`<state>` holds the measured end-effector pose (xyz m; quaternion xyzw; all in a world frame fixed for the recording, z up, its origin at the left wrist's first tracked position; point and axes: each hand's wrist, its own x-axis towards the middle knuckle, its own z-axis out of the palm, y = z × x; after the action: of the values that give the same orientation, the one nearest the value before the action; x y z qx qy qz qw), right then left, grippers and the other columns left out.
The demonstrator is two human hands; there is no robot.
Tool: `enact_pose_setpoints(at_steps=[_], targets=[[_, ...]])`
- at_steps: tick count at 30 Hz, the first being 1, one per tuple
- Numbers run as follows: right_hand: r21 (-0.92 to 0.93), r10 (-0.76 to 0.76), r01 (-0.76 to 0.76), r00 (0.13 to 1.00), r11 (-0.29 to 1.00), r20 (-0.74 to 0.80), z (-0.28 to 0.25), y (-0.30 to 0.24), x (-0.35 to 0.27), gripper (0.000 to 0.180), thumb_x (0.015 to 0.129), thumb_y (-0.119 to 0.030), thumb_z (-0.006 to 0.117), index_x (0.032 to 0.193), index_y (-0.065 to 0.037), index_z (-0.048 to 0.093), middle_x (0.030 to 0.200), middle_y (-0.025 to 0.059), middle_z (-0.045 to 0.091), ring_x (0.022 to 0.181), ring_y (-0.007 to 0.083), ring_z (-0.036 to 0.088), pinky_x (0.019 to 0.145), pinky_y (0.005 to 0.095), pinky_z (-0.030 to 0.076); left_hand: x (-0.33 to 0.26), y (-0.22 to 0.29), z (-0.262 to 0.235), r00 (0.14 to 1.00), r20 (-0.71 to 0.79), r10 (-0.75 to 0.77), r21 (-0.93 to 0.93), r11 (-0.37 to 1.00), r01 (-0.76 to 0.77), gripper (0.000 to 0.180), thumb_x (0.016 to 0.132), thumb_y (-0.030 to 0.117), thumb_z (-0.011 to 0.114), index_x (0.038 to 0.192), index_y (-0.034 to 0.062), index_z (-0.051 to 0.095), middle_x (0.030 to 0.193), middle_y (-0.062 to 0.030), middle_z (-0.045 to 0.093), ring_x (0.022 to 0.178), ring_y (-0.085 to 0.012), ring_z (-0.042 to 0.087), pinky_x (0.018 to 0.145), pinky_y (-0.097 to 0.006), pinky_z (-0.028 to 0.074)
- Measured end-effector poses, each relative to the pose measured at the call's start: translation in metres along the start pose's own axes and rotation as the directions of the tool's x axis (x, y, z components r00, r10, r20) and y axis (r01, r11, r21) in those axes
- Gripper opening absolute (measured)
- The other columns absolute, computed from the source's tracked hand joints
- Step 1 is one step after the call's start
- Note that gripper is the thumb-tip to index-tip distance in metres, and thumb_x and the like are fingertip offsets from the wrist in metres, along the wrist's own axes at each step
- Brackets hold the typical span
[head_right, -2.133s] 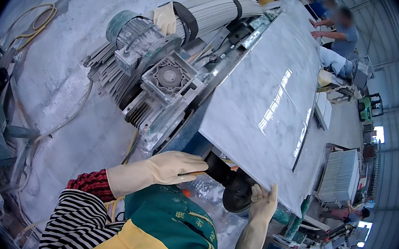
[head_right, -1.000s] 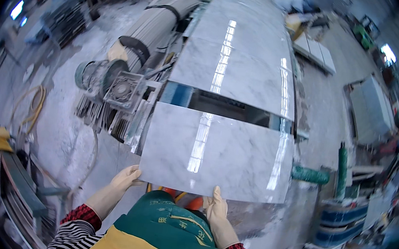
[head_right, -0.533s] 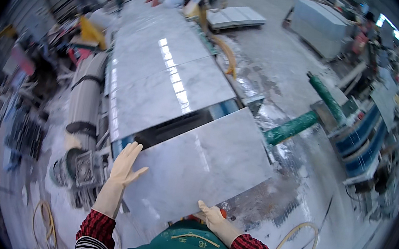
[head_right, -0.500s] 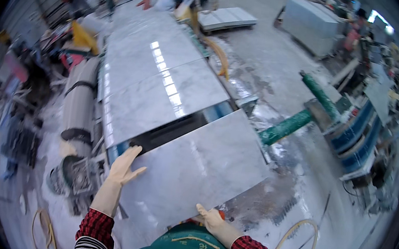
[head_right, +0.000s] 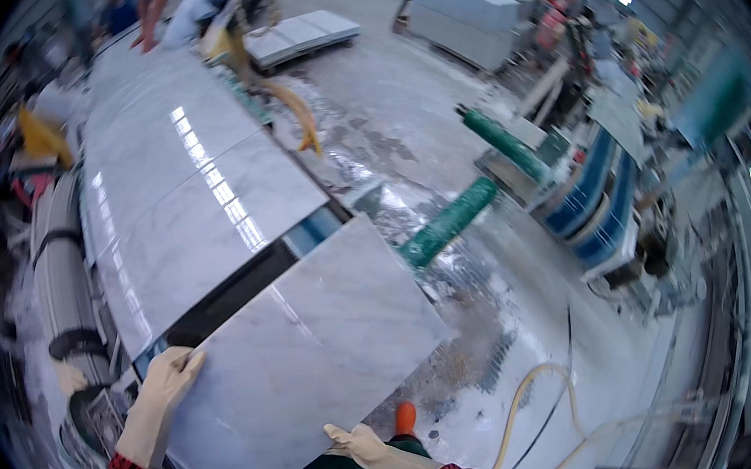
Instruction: The person repeatedly picks up large rectangular tiles and feeds them into a processing machine. The person aligns each tile and guides it through rollers while coworkers handle tiles at the far end of the line.
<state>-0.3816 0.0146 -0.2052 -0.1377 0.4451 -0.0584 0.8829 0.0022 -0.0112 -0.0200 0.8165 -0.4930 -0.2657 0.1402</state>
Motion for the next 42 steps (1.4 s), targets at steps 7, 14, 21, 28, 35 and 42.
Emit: enact_pose_setpoints(at_steps=[7, 14, 21, 28, 35, 42], targets=[[-0.341, -0.603, 0.544, 0.793, 0.767, -0.092, 0.017, -0.113, -0.074, 0.064, 0.097, -0.052, 0.078, 0.07, 0.007, 0.072, 0.071, 0.0008, 0.063, 0.069, 0.0104, 0.054, 0.062, 0.0318, 0.046, 0.045, 0.1, -0.017, 0.988, -0.131, 0.084, 0.071, 0.995, -0.076, 0.049, 0.099, 0.044, 0.067, 0.102, -0.0041, 0.07, 0.084, -0.0202, 0.067, 0.076, -0.0304, 0.06, 0.073, -0.04, 0.049], [-0.415, -0.782, 0.666, 0.571, 0.62, -0.251, -0.164, -0.246, -0.119, 0.05, 0.101, -0.041, 0.075, 0.106, 0.009, 0.073, 0.096, 0.0029, 0.069, 0.088, 0.0117, 0.058, 0.08, 0.0328, 0.051, 0.13, 0.314, 0.082, 0.978, -0.075, 0.197, -0.132, 0.97, -0.205, 0.052, 0.105, 0.046, 0.062, 0.086, -0.0026, 0.061, 0.074, -0.0038, 0.058, 0.074, -0.0142, 0.049, 0.066, -0.038, 0.044], [-0.146, -0.754, 0.916, 0.21, 0.375, -0.622, -0.344, -0.369, -0.209, 0.047, 0.103, -0.033, 0.072, 0.13, 0.004, 0.068, 0.114, 0.0055, 0.072, 0.1, 0.0155, 0.064, 0.093, 0.0321, 0.052, 0.21, 0.484, 0.294, 0.943, -0.012, 0.334, -0.32, 0.892, -0.32, 0.053, 0.108, 0.047, 0.055, 0.103, -0.0021, 0.074, 0.084, -0.012, 0.073, 0.08, -0.0226, 0.066, 0.079, -0.039, 0.051], [-0.081, -0.542, 0.825, 0.289, 0.559, -0.789, -0.491, -0.385, -0.277, 0.051, 0.1, -0.036, 0.073, 0.133, 0.003, 0.068, 0.116, 0.0098, 0.074, 0.101, 0.0189, 0.068, 0.091, 0.0339, 0.053, 0.216, 0.597, 0.423, 0.938, 0.244, 0.246, -0.062, 0.969, -0.238, 0.063, 0.105, 0.055, 0.044, 0.112, 0.0008, 0.074, 0.104, -0.0287, 0.073, 0.1, -0.0458, 0.068, 0.09, -0.051, 0.048], [-0.035, -0.4, 0.74, 0.322, 0.672, -0.858, -0.526, -0.408, -0.294, 0.054, 0.1, -0.035, 0.072, 0.137, 0.003, 0.066, 0.123, 0.0136, 0.073, 0.109, 0.0236, 0.068, 0.095, 0.037, 0.053, 0.22, 0.636, 0.456, 0.941, 0.307, 0.14, -0.158, 0.983, -0.095, 0.066, 0.104, 0.059, 0.048, 0.112, -0.0002, 0.075, 0.098, -0.0207, 0.074, 0.088, -0.0298, 0.064, 0.086, -0.042, 0.049], [0.409, -0.493, 0.74, 0.666, 0.534, -0.56, -0.518, -0.306, -0.269, 0.059, 0.109, -0.041, 0.059, 0.153, -0.003, 0.055, 0.149, 0.0138, 0.062, 0.138, 0.0266, 0.057, 0.113, 0.0438, 0.045, 0.249, 0.613, 0.473, 0.889, 0.452, 0.077, -0.393, 0.912, 0.121, 0.061, 0.105, 0.059, 0.054, 0.123, 0.0036, 0.073, 0.111, -0.0085, 0.073, 0.095, -0.019, 0.062, 0.086, -0.036, 0.051]])
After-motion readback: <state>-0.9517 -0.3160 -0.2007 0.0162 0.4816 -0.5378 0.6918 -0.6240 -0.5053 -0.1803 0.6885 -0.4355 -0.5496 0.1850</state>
